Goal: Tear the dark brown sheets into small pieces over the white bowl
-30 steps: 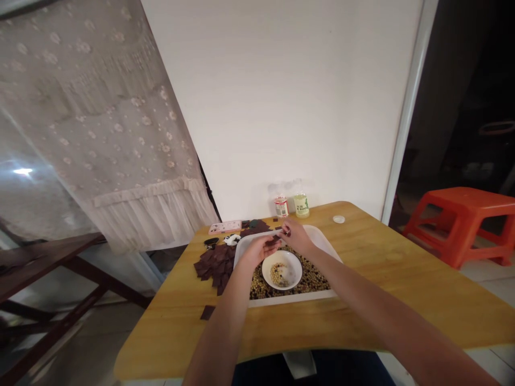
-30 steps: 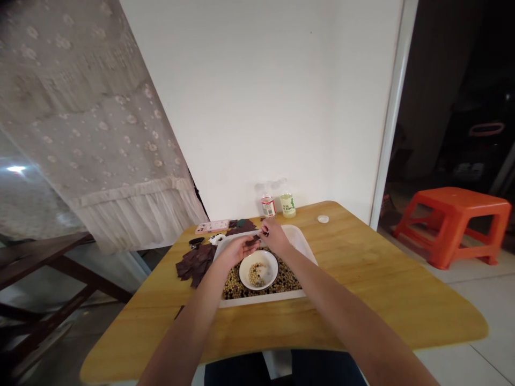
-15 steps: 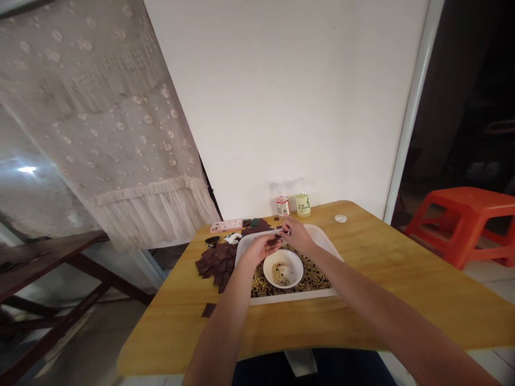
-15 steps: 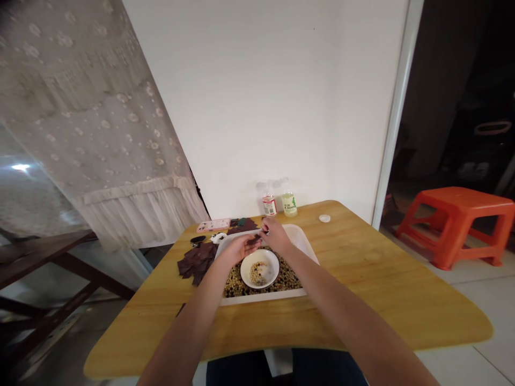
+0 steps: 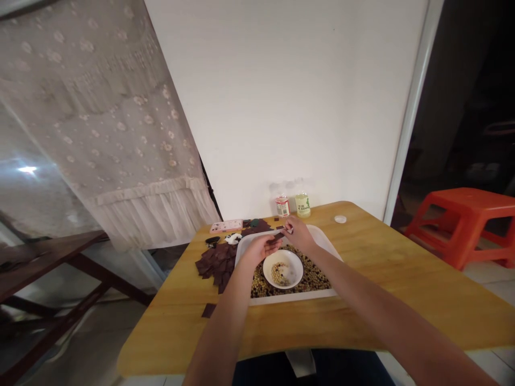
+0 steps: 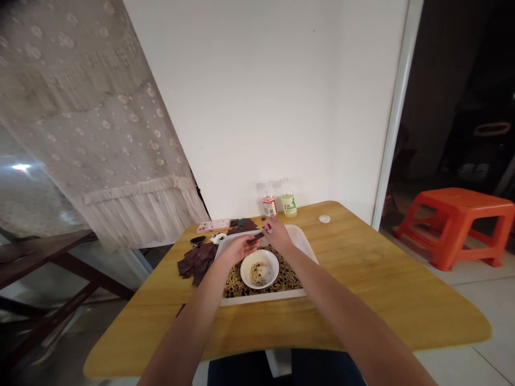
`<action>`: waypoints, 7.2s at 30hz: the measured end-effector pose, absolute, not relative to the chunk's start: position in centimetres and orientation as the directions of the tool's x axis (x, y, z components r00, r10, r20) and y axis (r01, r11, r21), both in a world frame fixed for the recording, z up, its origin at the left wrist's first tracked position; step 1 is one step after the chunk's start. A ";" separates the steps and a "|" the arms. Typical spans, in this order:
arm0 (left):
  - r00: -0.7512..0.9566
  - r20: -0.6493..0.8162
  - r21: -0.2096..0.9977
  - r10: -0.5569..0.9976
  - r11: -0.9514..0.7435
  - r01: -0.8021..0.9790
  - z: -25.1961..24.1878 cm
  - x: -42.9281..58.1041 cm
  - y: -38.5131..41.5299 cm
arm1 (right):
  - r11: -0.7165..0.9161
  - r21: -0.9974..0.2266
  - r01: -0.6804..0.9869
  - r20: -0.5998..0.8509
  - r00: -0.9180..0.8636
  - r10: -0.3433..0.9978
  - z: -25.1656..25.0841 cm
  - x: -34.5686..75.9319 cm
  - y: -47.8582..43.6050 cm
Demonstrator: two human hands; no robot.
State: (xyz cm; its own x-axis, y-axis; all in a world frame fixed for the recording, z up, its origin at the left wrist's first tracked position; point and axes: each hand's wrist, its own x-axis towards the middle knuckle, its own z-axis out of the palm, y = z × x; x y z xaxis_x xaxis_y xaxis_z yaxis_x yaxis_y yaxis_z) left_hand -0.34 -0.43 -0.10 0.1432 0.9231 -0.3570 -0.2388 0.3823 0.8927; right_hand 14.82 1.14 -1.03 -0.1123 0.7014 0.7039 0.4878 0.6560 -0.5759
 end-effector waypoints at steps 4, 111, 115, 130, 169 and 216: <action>0.134 -0.351 0.892 0.927 0.375 -0.252 -0.2 -0.4 -0.4 | 0.679 -0.567 0.467 0.688 -0.186 0.702 -1.1 14.5 0.9; 0.152 -0.325 0.899 0.933 0.355 -0.257 -0.2 -0.6 -0.4 | 0.729 -0.541 0.418 0.704 -0.248 0.665 -0.6 14.6 0.7; 0.149 -0.332 0.899 0.931 0.360 -0.250 -0.2 -0.6 -0.3 | 0.709 -0.549 0.442 0.702 -0.216 0.678 -0.7 14.6 1.0; 0.139 -0.333 0.899 0.933 0.358 -0.251 0.2 -0.5 -0.7 | 0.713 -0.553 0.430 0.697 -0.231 0.679 -0.8 14.6 0.9; 0.138 -0.331 0.902 0.934 0.356 -0.244 -0.2 -0.5 -0.4 | 0.696 -0.550 0.461 0.700 -0.201 0.686 -0.9 14.8 1.1; 0.180 -0.318 0.910 0.931 0.353 -0.219 -0.3 -0.3 -0.6 | 0.710 -0.536 0.457 0.703 -0.224 0.675 -1.4 15.0 1.4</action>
